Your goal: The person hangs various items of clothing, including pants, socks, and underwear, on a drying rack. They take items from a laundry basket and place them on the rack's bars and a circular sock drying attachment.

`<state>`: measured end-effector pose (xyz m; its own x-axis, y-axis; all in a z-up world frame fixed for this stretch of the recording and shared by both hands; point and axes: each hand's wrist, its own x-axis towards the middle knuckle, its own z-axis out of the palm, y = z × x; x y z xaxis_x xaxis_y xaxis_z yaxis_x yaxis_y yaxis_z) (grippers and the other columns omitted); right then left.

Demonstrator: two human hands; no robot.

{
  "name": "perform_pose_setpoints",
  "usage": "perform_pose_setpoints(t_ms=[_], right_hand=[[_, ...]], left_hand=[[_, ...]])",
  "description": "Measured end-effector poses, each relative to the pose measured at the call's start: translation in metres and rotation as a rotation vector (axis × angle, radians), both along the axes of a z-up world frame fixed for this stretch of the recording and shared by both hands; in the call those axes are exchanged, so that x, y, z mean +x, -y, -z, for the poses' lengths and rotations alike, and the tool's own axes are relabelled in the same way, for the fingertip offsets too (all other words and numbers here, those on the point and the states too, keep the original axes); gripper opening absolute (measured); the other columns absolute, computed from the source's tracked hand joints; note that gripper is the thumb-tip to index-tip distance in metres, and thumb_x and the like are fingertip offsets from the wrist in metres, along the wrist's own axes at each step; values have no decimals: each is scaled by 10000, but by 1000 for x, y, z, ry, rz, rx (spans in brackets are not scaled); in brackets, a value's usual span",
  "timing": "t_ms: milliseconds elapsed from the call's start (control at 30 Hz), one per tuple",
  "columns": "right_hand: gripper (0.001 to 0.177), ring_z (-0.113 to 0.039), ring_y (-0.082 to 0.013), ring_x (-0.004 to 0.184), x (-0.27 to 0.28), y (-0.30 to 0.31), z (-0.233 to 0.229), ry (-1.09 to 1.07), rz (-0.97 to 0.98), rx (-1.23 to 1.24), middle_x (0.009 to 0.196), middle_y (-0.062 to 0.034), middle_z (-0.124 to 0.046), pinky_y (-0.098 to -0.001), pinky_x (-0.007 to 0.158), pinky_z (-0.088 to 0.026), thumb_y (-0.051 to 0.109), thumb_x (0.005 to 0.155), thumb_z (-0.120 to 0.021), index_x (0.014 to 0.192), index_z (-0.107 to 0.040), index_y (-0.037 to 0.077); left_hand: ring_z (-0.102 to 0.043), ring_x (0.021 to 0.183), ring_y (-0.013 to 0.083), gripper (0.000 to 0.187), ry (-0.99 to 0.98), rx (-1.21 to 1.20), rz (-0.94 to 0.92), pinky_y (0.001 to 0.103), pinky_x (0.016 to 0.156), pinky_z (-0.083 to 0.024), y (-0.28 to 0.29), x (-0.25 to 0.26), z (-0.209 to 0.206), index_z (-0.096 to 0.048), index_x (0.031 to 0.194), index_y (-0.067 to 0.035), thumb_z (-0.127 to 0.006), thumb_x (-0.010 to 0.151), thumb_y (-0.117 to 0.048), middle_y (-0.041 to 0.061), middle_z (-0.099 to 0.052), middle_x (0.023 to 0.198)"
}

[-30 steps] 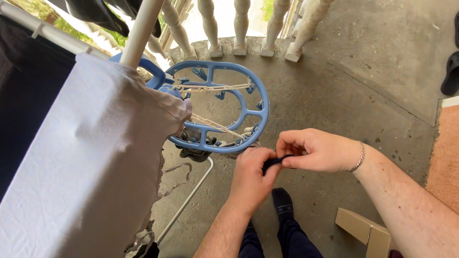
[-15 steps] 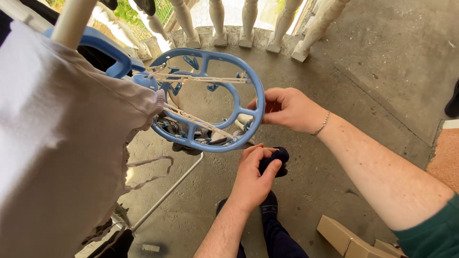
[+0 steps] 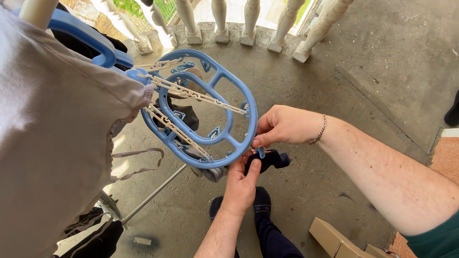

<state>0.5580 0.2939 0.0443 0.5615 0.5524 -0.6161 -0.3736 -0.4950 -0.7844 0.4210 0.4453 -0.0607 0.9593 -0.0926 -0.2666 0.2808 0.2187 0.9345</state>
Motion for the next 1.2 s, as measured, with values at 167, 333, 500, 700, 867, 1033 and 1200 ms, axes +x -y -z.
perform_pose_setpoints(t_ms=[167, 333, 500, 700, 867, 1033, 1200], right_hand=[[221, -590, -52, 645, 3, 4, 15, -17, 35, 17, 666, -31, -743, -179, 571, -383, 234, 808, -860, 952, -845, 67], [309, -634, -68, 669, 0, -3, 9, -27, 81, 32, 792, -32, -790, -178, 603, -468, 193, 774, -880, 1048, -828, 59], [504, -704, -86, 827, -5, 3, 13, 63, 119, 31, 1065, -56, -809, -209, 709, -554, 158, 776, -864, 1253, -727, 72], [415, -678, -135, 942, -33, 39, 2, 141, 386, -71, 1109, -100, -798, -275, 838, -551, 161, 889, -741, 1289, -697, 57], [441, -652, -105, 940, -90, 97, -23, 194, 668, -85, 1086, -76, -784, -249, 847, -539, 153, 915, -706, 1350, -665, 89], [502, -701, -136, 1044, -177, 142, -59, 159, 908, -131, 1196, -74, -791, -295, 936, -555, 142, 897, -641, 1397, -609, 167], [401, -693, -184, 893, -289, 184, -77, 270, 1391, -227, 1100, -134, -783, -301, 799, -532, 99, 946, -603, 1347, -613, 81]], left_hand=[[-538, 1272, 172, 396, 17, -33, -50, 418, 1117, -439, -6, 14, -27, -533, 1406, -75, -595, 1017, -114, 94, -658, 1336], [-479, 1319, 191, 532, -14, -30, -110, 443, 1153, -398, -3, 15, -11, -440, 1484, -59, -636, 989, -84, 101, -586, 1405], [-405, 1353, 395, 760, -76, 259, -239, 524, 1198, -310, -4, 10, 5, -360, 1440, -1, -755, 792, 45, 293, -393, 1387], [-481, 1161, 366, 696, -482, 430, -300, 386, 617, -651, 8, -25, 82, -376, 1347, 23, -725, 745, 4, 252, -391, 1301], [-654, 963, 237, 551, -469, 508, 95, 334, 751, -617, 30, -47, 71, -509, 1255, -103, -731, 751, -108, 101, -580, 1109], [-649, 819, 103, 403, -479, 506, 360, 278, 835, -518, 70, -40, -23, -572, 1187, -157, -638, 797, -234, 0, -635, 1140], [-660, 928, 127, 345, -353, 504, 668, 300, 811, -539, 134, -64, -76, -571, 1191, -165, -628, 856, -226, 3, -645, 1167]])
